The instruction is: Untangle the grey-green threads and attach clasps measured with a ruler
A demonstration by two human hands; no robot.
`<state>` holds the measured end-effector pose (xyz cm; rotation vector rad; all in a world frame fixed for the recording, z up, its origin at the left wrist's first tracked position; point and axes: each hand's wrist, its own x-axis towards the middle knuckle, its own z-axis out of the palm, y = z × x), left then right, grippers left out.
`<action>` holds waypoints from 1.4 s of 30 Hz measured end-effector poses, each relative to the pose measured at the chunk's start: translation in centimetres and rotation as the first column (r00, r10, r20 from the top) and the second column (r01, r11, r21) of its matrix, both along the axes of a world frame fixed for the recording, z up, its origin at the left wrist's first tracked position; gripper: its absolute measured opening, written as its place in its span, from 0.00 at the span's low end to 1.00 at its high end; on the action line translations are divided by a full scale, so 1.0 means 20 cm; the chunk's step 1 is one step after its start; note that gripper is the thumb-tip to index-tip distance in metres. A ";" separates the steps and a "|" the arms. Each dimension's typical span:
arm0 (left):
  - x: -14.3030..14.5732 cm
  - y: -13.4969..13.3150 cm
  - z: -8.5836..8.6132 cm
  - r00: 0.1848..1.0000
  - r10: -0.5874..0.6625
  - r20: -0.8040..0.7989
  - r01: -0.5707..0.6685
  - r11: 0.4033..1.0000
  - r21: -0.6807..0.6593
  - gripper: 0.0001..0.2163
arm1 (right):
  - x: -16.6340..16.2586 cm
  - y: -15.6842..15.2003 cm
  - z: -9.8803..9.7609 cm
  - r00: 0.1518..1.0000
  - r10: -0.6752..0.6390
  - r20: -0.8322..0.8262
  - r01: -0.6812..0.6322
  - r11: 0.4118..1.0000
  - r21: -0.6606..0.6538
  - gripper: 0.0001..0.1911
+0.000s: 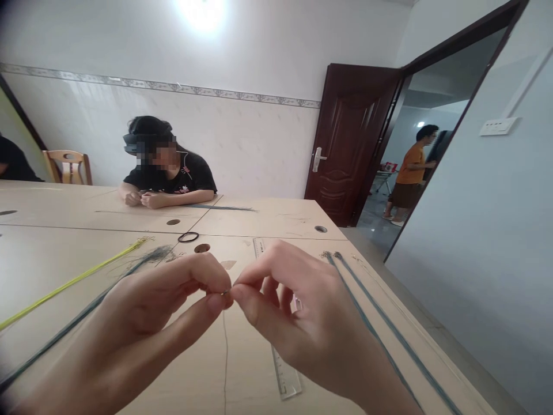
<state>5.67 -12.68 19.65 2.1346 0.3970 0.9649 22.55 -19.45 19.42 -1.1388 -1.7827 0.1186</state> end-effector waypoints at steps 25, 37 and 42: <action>0.02 0.01 0.00 0.980 -0.152 0.125 0.186 0.926 -0.328 0.07 | 0.00 -0.03 0.00 0.996 -0.080 0.049 0.071 0.984 0.165 0.04; 0.04 -0.03 -0.05 0.980 0.132 0.146 -0.166 0.953 0.253 0.07 | -0.02 -0.05 0.00 0.988 -0.114 0.106 0.108 0.992 0.062 0.05; 0.03 -0.02 -0.06 0.984 0.155 0.083 -0.174 0.928 0.330 0.06 | -0.03 -0.05 0.00 0.960 -0.196 0.200 0.177 0.978 0.110 0.04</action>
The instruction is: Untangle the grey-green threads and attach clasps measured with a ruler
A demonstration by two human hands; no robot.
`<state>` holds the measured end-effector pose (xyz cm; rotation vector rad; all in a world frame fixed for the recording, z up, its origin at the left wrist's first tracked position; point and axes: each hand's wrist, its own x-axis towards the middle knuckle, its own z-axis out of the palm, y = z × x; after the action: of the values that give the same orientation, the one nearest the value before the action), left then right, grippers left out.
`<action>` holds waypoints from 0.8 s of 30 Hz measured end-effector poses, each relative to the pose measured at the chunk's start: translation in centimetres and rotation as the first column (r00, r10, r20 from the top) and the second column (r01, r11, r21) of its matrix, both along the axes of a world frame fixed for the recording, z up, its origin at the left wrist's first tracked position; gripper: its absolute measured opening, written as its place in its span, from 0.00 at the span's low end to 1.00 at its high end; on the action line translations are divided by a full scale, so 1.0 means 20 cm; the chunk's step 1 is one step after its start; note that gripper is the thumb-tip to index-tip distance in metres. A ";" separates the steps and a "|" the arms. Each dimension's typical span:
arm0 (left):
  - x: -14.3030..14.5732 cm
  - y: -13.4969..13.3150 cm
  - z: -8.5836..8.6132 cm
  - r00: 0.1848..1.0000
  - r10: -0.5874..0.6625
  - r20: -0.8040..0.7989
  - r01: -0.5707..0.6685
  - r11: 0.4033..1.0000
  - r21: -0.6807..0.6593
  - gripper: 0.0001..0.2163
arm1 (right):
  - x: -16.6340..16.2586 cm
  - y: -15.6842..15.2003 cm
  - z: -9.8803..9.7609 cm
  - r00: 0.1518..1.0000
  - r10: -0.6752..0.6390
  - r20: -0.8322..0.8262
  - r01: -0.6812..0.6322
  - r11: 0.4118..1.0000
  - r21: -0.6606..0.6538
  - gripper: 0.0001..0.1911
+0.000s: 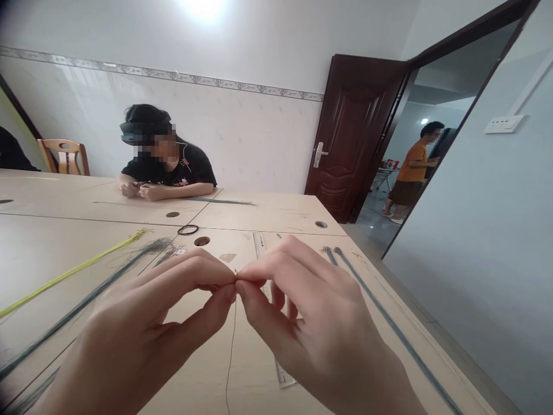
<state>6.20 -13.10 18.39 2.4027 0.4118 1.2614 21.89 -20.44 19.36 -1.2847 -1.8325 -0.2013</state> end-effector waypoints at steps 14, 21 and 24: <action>0.01 -0.01 0.01 0.998 -0.058 0.011 0.059 0.989 -0.137 0.07 | 0.01 0.02 -0.03 0.968 -0.088 0.236 0.040 0.978 0.203 0.05; -0.01 0.02 0.01 0.999 -0.011 0.031 0.018 0.975 -0.223 0.06 | 0.05 0.05 0.00 0.970 -0.184 0.157 0.152 0.968 0.199 0.02; -0.02 0.02 0.03 0.998 0.023 0.054 -0.009 0.970 -0.242 0.06 | 0.10 0.09 -0.01 0.934 -0.287 0.214 0.307 0.950 -0.061 0.06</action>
<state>5.74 -12.74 19.06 2.1583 0.5364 1.2074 23.85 -18.55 19.07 -1.6597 -1.8246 -0.4291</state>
